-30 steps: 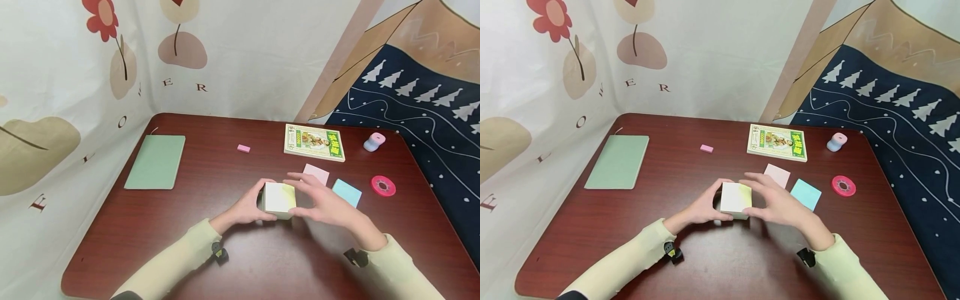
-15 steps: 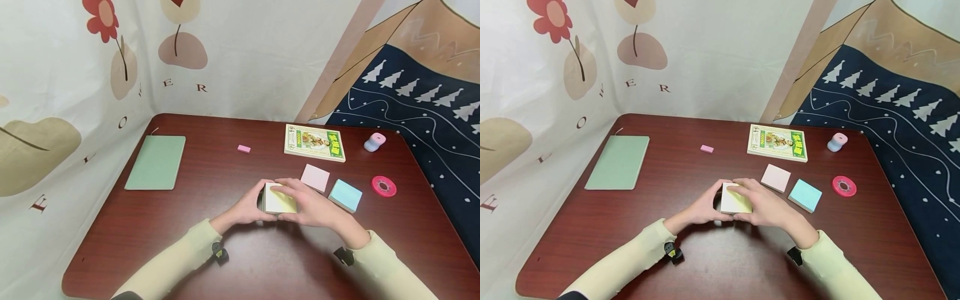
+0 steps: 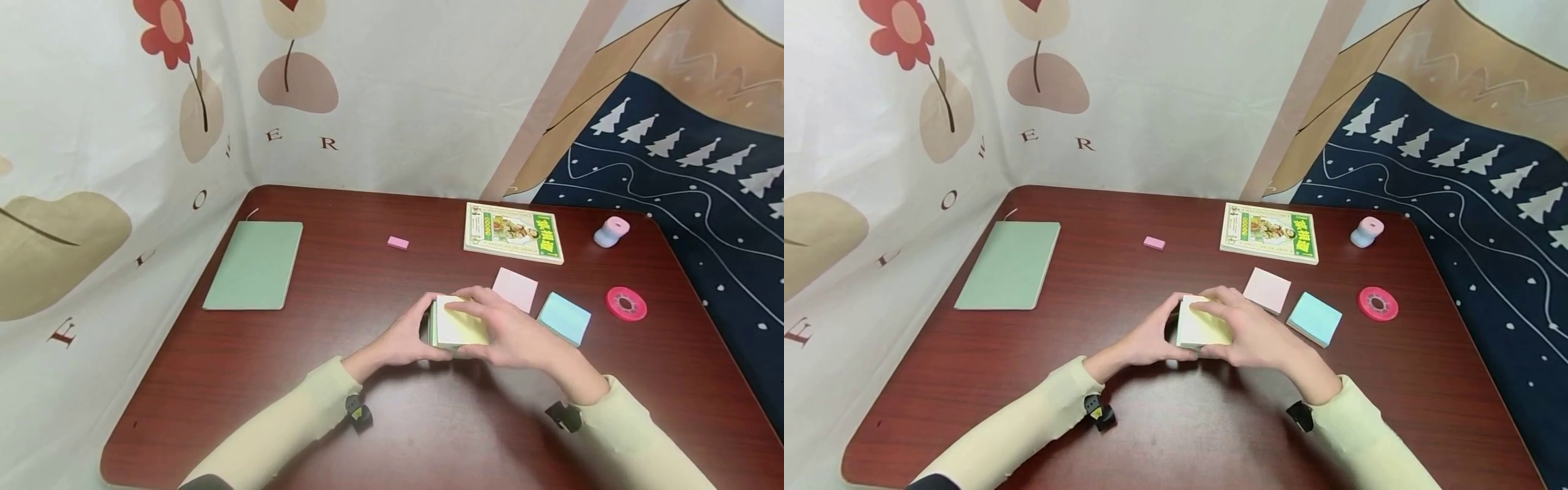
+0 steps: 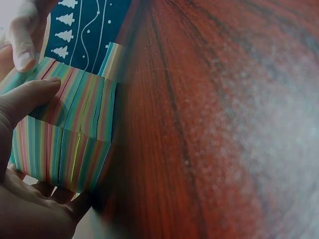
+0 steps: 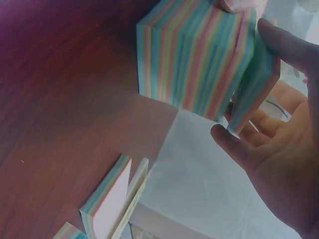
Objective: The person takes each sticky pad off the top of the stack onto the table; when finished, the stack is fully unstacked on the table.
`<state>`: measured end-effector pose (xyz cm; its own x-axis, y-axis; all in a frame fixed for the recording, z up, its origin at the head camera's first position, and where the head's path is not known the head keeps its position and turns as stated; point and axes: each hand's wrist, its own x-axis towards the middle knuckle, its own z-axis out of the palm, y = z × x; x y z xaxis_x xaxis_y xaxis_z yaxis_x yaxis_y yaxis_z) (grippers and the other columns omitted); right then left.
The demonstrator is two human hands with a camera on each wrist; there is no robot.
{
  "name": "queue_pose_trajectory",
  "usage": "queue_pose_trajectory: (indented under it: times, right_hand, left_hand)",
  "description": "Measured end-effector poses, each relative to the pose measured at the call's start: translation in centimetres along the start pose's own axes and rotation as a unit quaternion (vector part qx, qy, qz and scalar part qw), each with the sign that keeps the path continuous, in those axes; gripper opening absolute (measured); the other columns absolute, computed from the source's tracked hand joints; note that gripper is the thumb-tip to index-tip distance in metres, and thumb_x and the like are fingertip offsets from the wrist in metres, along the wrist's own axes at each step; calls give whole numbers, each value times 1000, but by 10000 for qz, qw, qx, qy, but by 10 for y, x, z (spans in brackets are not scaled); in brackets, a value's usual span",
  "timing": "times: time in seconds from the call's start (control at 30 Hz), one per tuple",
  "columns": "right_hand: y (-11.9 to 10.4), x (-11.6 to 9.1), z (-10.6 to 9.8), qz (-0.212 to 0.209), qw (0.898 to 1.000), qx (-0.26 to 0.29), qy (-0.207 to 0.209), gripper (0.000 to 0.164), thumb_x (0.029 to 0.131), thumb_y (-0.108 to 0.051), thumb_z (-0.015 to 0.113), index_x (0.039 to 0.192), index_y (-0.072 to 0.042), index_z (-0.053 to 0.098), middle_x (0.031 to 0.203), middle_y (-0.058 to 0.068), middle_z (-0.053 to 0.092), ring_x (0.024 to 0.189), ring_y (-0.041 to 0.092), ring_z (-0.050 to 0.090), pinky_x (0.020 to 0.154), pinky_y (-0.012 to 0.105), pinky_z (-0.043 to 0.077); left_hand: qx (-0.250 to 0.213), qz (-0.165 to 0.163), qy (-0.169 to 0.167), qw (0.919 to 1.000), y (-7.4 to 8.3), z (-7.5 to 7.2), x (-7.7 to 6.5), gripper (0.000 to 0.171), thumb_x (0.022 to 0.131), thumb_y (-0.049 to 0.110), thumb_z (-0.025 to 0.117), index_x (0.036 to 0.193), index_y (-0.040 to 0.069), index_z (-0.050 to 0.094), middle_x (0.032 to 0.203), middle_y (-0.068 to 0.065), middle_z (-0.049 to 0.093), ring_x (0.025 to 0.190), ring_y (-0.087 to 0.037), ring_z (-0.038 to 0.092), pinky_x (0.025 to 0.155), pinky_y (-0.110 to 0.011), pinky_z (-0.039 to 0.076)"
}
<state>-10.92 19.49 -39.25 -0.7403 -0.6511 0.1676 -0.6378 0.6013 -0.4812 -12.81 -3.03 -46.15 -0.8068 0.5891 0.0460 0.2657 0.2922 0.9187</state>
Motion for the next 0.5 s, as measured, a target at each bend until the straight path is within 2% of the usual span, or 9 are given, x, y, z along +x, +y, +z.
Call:
queue_pose_trajectory:
  times: [0.3, 0.5]
  right_hand:
    - [15, 7, -23, 325, 9971, 604, 342, 66, 75, -28, 86, 134, -20, 59, 133, -2, 52, 117, 19, 51, 90, 43, 47]
    - [44, 23, -25, 785, 9924, 491, 816, 64, 76, -30, 85, 133, -16, 59, 133, 5, 54, 119, 25, 51, 97, 49, 40]
  left_hand:
    - [47, -167, 2, 9999, 2, 0, 0, 91, 66, 22, 91, 141, 21, 38, 126, 3, 55, 112, -13, 52, 98, -38, 41]
    - [-148, -105, -4, 9998, 0, 0, 0, 89, 67, 17, 91, 139, 24, 39, 121, 3, 55, 106, -15, 53, 93, -37, 43]
